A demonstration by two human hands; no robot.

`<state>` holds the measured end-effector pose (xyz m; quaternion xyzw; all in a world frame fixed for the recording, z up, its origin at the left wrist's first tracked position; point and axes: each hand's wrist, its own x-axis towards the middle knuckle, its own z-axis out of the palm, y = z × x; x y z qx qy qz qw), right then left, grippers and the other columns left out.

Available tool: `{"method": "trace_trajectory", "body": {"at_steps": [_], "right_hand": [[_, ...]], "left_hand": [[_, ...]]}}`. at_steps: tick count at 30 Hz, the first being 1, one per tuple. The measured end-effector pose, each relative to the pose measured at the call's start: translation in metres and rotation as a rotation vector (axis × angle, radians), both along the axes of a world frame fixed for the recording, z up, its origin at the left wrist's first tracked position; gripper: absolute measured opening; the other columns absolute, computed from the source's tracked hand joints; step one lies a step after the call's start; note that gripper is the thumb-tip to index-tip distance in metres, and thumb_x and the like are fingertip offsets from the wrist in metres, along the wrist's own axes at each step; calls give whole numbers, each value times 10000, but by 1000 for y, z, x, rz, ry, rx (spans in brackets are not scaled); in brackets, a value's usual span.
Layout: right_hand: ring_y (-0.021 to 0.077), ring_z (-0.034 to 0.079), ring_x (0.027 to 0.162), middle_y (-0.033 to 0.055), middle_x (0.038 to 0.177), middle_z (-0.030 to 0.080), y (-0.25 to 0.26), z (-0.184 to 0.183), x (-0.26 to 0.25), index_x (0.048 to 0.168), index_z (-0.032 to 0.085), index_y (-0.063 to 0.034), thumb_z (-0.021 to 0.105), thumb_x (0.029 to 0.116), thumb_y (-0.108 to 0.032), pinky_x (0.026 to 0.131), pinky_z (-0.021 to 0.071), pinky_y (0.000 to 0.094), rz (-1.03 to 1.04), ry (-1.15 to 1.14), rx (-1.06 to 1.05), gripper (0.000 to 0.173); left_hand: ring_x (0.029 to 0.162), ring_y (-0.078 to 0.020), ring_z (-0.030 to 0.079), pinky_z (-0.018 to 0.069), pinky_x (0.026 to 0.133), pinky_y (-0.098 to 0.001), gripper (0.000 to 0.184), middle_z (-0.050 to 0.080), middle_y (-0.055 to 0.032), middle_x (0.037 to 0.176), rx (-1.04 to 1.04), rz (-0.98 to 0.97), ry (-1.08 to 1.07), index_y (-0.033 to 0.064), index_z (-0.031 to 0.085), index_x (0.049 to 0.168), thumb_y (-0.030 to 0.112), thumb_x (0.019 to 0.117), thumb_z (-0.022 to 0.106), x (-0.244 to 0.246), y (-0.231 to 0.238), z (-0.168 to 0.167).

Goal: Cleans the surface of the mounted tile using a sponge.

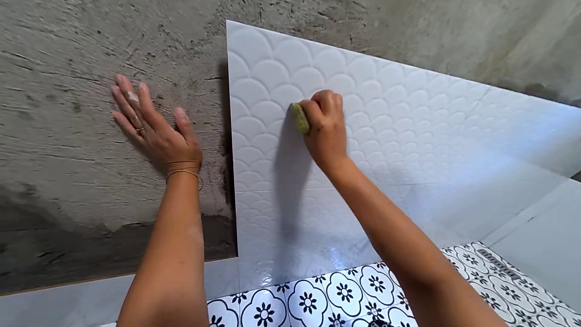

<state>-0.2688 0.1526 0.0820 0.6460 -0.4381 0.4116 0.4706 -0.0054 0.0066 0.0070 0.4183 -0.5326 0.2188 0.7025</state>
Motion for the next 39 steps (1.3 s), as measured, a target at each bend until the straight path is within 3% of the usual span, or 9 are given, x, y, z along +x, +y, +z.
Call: {"method": "trace_trajectory", "body": {"at_steps": [5, 10, 15, 20, 23, 26, 29, 33, 39], "right_hand": [[396, 620, 1050, 232, 1040, 660, 6, 15, -13, 1044, 753, 4, 656, 892, -18, 922, 510, 454, -49, -141, -39, 181], [386, 642, 1025, 218, 1024, 673, 5, 2, 0, 1040, 748, -5, 621, 940, -13, 863, 536, 442, -12, 12, 46, 163], [398, 618, 1065, 234, 1054, 659, 10, 19, -9, 1059, 748, 10, 648, 901, -34, 939, 507, 458, -70, -148, 2, 192], [386, 651, 1017, 220, 1025, 678, 4, -8, 2, 1054, 751, -7, 625, 942, -12, 857, 547, 447, 9, 20, 46, 169], [429, 619, 1127, 270, 1138, 664, 22, 19, -30, 1143, 731, 18, 615, 942, -50, 991, 501, 492, -123, -194, 78, 242], [418, 585, 1141, 273, 1155, 628, 24, 39, -46, 1164, 705, 43, 632, 900, -57, 1017, 459, 473, -188, -379, 1, 291], [404, 599, 1132, 260, 1134, 647, 10, 40, -9, 1127, 729, 30, 668, 887, -47, 1006, 483, 457, -82, -336, 0, 260], [362, 635, 1056, 204, 1034, 668, -8, 41, 34, 1043, 759, -1, 679, 864, 5, 893, 541, 419, 3, -217, -10, 196], [404, 597, 1142, 249, 1144, 646, 27, 44, -35, 1152, 723, 20, 674, 878, -42, 1010, 481, 468, -182, -391, 54, 285]], "left_hand": [[1547, -391, 235, 109, 1240, -603, 681, 307, -222, 1643, -10, 5, -1, 51, 377, 1561, 510, 1058, 360, -1, -2, -1], [1540, -402, 247, 119, 1232, -615, 664, 320, -236, 1632, -27, -2, -4, 38, 392, 1548, 487, 1059, 379, -1, -1, 0], [1547, -371, 246, 110, 1244, -588, 670, 324, -207, 1640, -31, 2, 4, 60, 384, 1558, 506, 1060, 362, -1, -5, -2], [1554, -364, 228, 106, 1245, -594, 684, 300, -207, 1650, -10, -15, -3, 61, 369, 1568, 516, 1058, 359, 0, -2, -1], [1558, -354, 222, 98, 1249, -584, 677, 295, -206, 1653, -3, -2, -5, 66, 363, 1570, 509, 1059, 353, 0, -3, -2], [1556, -352, 229, 102, 1249, -575, 665, 301, -200, 1651, -3, 3, 0, 78, 370, 1567, 508, 1060, 357, -1, -4, -3], [1562, -335, 218, 98, 1255, -570, 684, 287, -179, 1663, 14, 7, 0, 97, 362, 1577, 540, 1055, 348, 0, -3, -3], [1563, -346, 209, 100, 1250, -581, 666, 284, -177, 1664, 24, -6, -5, 93, 366, 1568, 519, 1057, 364, 1, -1, -1], [1556, -351, 228, 108, 1251, -575, 675, 298, -196, 1654, 6, 4, 5, 79, 368, 1569, 520, 1058, 355, -1, -3, -2]]}}
